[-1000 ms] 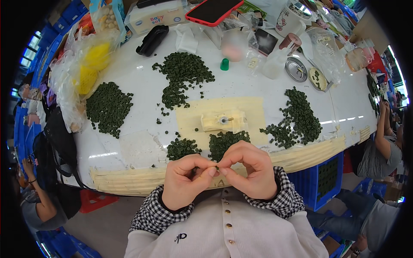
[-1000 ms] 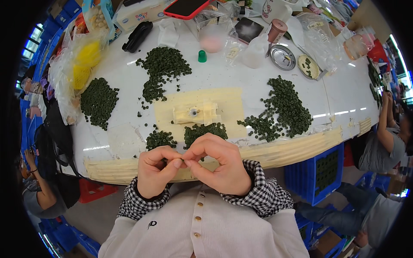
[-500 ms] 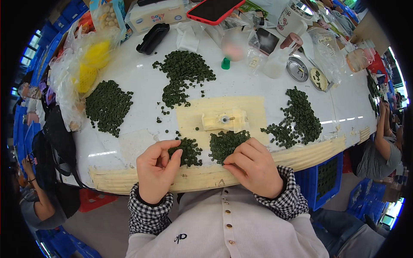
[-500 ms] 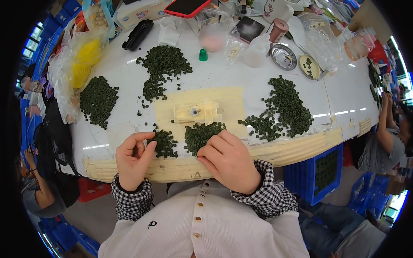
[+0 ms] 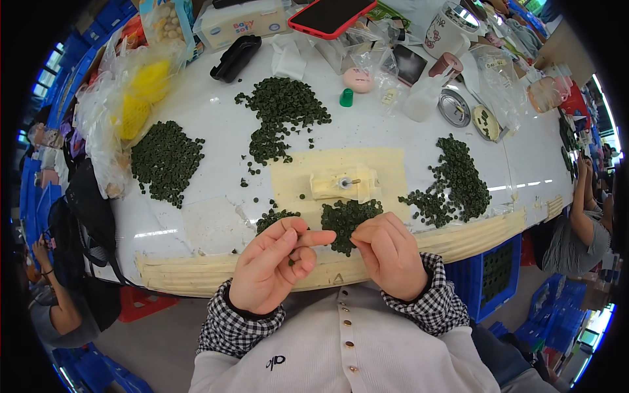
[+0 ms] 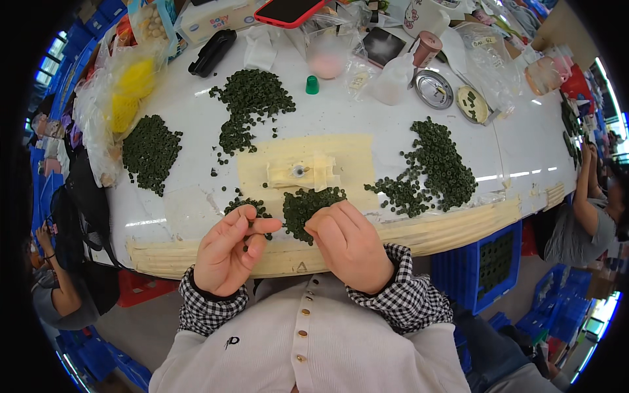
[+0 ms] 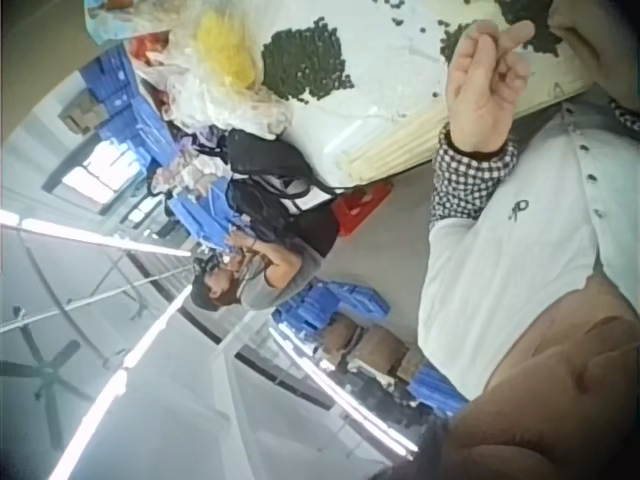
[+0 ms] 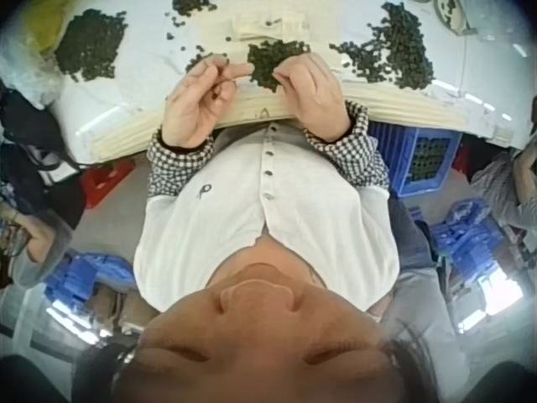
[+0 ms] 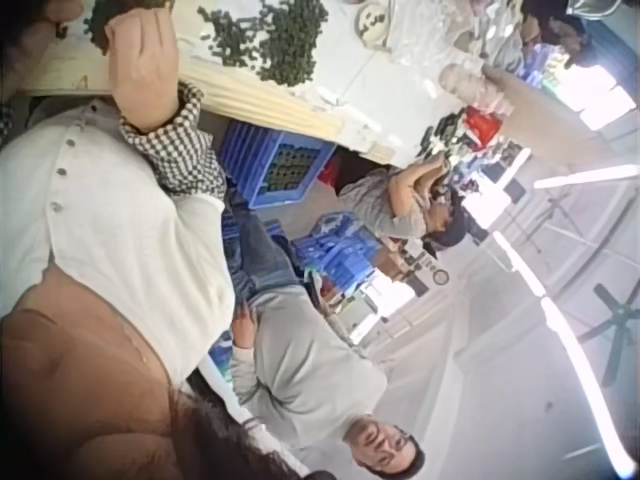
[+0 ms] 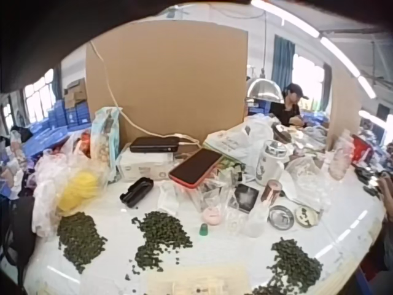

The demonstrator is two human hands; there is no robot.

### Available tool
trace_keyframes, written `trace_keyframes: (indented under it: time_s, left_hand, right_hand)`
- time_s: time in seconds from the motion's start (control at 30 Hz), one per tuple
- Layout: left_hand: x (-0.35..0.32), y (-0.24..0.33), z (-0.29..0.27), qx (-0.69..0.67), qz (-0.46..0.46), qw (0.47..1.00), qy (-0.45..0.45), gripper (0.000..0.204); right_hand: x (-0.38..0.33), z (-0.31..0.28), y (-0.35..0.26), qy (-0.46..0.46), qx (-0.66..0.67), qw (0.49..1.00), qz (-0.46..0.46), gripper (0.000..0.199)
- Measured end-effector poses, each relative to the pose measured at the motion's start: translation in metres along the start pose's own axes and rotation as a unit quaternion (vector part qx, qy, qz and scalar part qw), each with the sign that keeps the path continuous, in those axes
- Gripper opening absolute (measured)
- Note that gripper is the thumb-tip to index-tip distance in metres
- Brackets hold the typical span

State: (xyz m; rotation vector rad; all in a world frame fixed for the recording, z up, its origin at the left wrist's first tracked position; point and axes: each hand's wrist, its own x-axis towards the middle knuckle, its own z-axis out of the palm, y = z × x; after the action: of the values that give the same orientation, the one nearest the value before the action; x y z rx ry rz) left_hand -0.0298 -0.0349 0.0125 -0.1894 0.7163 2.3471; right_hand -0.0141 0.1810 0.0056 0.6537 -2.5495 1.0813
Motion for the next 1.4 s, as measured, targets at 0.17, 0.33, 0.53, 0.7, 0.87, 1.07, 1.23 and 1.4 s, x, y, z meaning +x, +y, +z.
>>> trace_keyframes:
  time_s: [0.17,0.33,0.53,0.7,0.87,1.07,1.23,1.4]
  left_hand:
    - [0.003,-0.007,0.007,0.029,-0.017,0.999,0.024,0.021]
    - [0.006,-0.009,0.001,0.012,-0.023,0.999,-0.044,0.023]
    - [0.006,-0.012,0.006,0.025,-0.023,0.999,-0.004,0.019]
    - [0.006,-0.010,0.007,0.037,-0.019,0.999,0.011,0.018]
    - [0.003,-0.010,0.003,0.045,-0.020,0.999,0.008,0.016]
    - [0.003,-0.012,0.006,0.068,0.000,0.997,0.034,0.017]
    - [0.004,-0.012,0.001,0.052,0.001,0.998,0.032,0.018]
    - [0.005,-0.016,-0.001,0.052,0.021,0.998,0.026,0.019]
  right_hand:
    - [0.000,-0.005,0.003,0.007,-0.026,0.999,-0.034,0.029]
    - [-0.001,-0.005,0.005,0.026,-0.030,0.999,-0.016,0.027]
    - [-0.002,-0.006,0.004,0.039,-0.004,0.999,0.026,0.021]
    - [-0.001,-0.006,0.003,0.046,-0.011,0.998,0.034,0.021]
    - [-0.001,-0.007,0.002,0.049,0.010,0.997,0.057,0.020]
    - [-0.002,-0.008,0.003,0.048,0.023,0.996,0.072,0.017]
    - [-0.001,-0.007,0.003,0.051,0.012,0.997,0.054,0.018]
    - [0.001,-0.009,0.002,0.051,0.020,0.997,0.063,0.022]
